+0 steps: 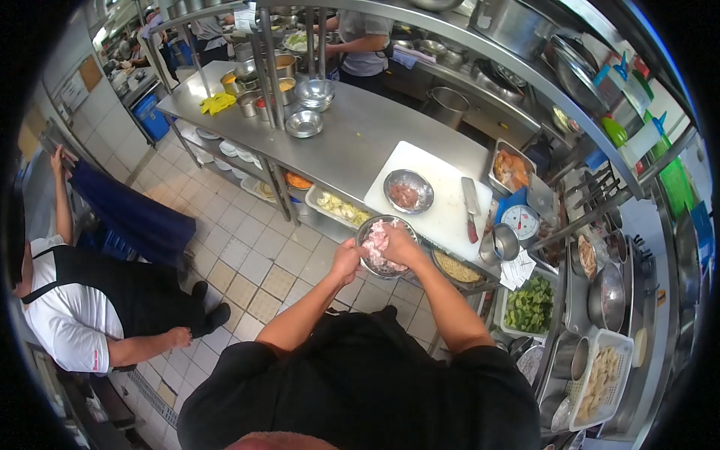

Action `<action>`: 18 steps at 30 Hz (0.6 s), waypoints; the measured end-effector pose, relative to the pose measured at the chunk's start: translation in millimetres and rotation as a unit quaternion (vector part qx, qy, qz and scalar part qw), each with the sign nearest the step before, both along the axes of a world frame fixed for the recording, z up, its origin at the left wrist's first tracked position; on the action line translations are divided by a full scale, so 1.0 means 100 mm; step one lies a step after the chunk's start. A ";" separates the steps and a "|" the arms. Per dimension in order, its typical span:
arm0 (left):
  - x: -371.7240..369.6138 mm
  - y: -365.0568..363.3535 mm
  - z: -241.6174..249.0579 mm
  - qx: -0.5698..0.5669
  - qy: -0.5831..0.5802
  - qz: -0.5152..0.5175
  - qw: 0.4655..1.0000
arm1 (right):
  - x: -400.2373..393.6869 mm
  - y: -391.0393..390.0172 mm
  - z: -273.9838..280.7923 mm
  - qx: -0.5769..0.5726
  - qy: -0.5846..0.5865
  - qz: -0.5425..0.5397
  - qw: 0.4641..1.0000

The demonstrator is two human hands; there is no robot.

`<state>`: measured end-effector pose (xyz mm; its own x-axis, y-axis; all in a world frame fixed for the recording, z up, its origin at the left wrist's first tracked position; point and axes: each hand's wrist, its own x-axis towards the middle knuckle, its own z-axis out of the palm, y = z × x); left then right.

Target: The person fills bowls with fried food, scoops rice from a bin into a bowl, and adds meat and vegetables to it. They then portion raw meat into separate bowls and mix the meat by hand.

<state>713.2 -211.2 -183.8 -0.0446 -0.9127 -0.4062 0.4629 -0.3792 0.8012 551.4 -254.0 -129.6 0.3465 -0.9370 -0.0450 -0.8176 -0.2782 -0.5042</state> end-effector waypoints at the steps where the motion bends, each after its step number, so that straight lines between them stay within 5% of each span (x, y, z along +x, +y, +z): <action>1: -0.03 -0.02 -0.07 -0.009 -0.001 -0.002 1.000 | 0.07 0.08 -0.02 -0.002 -0.016 -0.002 1.000; 7: -0.04 0.01 -0.08 -0.013 -0.033 -0.025 0.999 | 0.21 0.29 -0.31 -0.025 0.034 0.031 0.999; 12: -0.15 0.03 -0.20 -0.029 -0.077 -0.034 0.996 | 0.07 0.27 -0.08 -0.084 0.243 0.128 0.958; 18: -0.35 -0.17 0.14 -0.017 -0.028 -0.053 0.998 | -0.31 0.07 0.32 -0.188 0.148 0.090 0.967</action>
<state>678.3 -228.7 -170.1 -0.1207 -0.9175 -0.3791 0.3763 -0.3956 0.8378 520.2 -246.9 -98.0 0.5299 -0.8318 0.1651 -0.8318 -0.5477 -0.0903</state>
